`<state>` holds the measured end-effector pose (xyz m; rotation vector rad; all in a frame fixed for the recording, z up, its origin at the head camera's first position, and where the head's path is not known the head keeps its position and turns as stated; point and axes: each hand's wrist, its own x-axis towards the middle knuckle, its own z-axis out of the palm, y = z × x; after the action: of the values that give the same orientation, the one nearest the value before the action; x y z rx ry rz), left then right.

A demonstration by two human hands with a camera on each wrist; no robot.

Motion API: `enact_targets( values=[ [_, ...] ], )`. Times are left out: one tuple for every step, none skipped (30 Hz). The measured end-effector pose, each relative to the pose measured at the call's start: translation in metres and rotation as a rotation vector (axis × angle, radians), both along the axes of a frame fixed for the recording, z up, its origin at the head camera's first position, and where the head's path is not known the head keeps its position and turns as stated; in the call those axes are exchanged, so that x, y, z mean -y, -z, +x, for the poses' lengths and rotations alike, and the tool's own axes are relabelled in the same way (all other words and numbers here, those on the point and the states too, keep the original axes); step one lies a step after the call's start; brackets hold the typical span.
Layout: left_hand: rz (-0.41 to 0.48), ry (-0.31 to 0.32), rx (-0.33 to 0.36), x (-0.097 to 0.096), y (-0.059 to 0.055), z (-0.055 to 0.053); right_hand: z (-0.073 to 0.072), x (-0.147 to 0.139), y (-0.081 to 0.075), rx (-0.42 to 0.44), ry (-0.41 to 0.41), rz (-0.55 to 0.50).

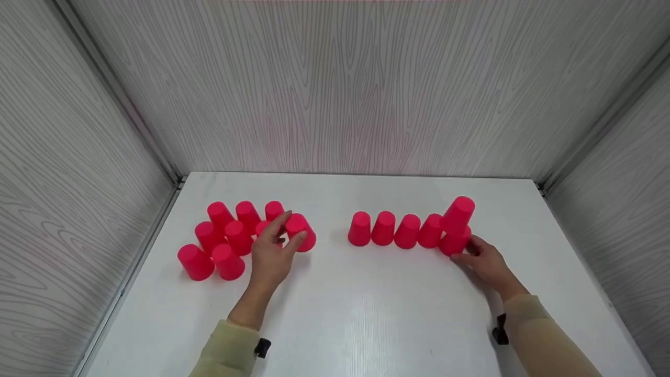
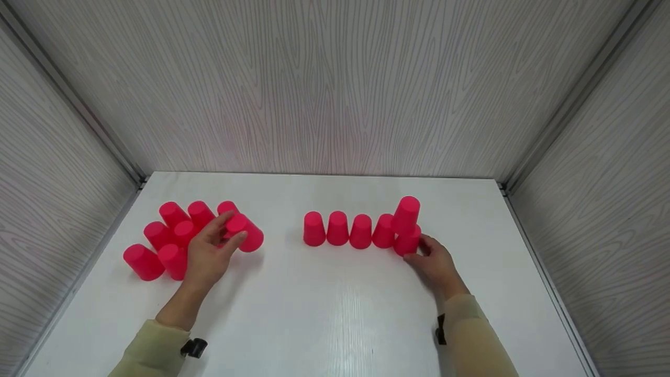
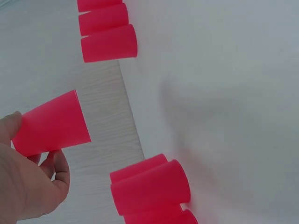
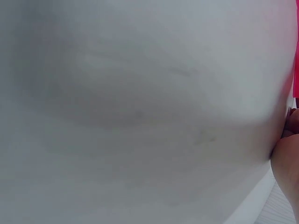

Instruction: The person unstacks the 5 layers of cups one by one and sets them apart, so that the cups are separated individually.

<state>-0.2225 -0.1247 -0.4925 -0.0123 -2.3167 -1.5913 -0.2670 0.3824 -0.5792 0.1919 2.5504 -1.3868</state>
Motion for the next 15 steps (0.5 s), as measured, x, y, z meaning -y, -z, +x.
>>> enact_targets(
  values=[
    [0.005,-0.008,0.004,0.006,0.002,0.002,0.001,0.000,0.000,0.003,0.005,-0.004],
    [0.010,-0.021,0.015,0.011,0.003,0.004,0.001,0.000,-0.001,0.004,0.006,-0.008],
    [0.014,-0.032,0.022,0.016,0.005,0.006,0.002,0.001,-0.001,0.005,0.006,-0.011],
    [0.019,-0.043,0.030,0.022,0.007,0.009,0.002,0.001,-0.001,0.006,0.005,-0.012],
    [0.023,-0.053,0.039,0.027,0.008,0.011,0.002,0.001,-0.001,0.006,0.003,-0.014],
    [0.025,-0.062,0.045,0.031,0.010,0.013,0.002,0.001,-0.001,0.008,0.005,-0.019],
    [0.029,-0.069,0.052,0.036,0.013,0.015,0.002,0.001,-0.001,0.012,0.008,-0.023],
    [0.031,-0.081,0.062,0.040,0.016,0.018,0.002,0.001,0.000,0.015,0.010,-0.024],
    [0.035,-0.088,0.069,0.043,0.018,0.020,0.001,0.000,0.000,0.018,0.012,-0.025],
    [0.039,-0.093,0.076,0.047,0.021,0.022,0.001,0.000,-0.001,0.020,0.015,-0.024],
    [0.045,-0.098,0.082,0.050,0.024,0.024,0.001,0.000,-0.001,0.023,0.016,-0.025],
    [0.049,-0.104,0.088,0.052,0.027,0.026,0.001,0.000,0.000,0.025,0.019,-0.025],
    [0.054,-0.111,0.095,0.055,0.029,0.028,0.001,0.000,-0.001,0.026,0.019,-0.022],
    [0.061,-0.115,0.097,0.057,0.032,0.029,0.002,0.000,-0.001,0.025,0.018,-0.019],
    [0.067,-0.117,0.096,0.058,0.034,0.030,0.002,0.000,0.000,0.024,0.018,-0.018]
  ],
)
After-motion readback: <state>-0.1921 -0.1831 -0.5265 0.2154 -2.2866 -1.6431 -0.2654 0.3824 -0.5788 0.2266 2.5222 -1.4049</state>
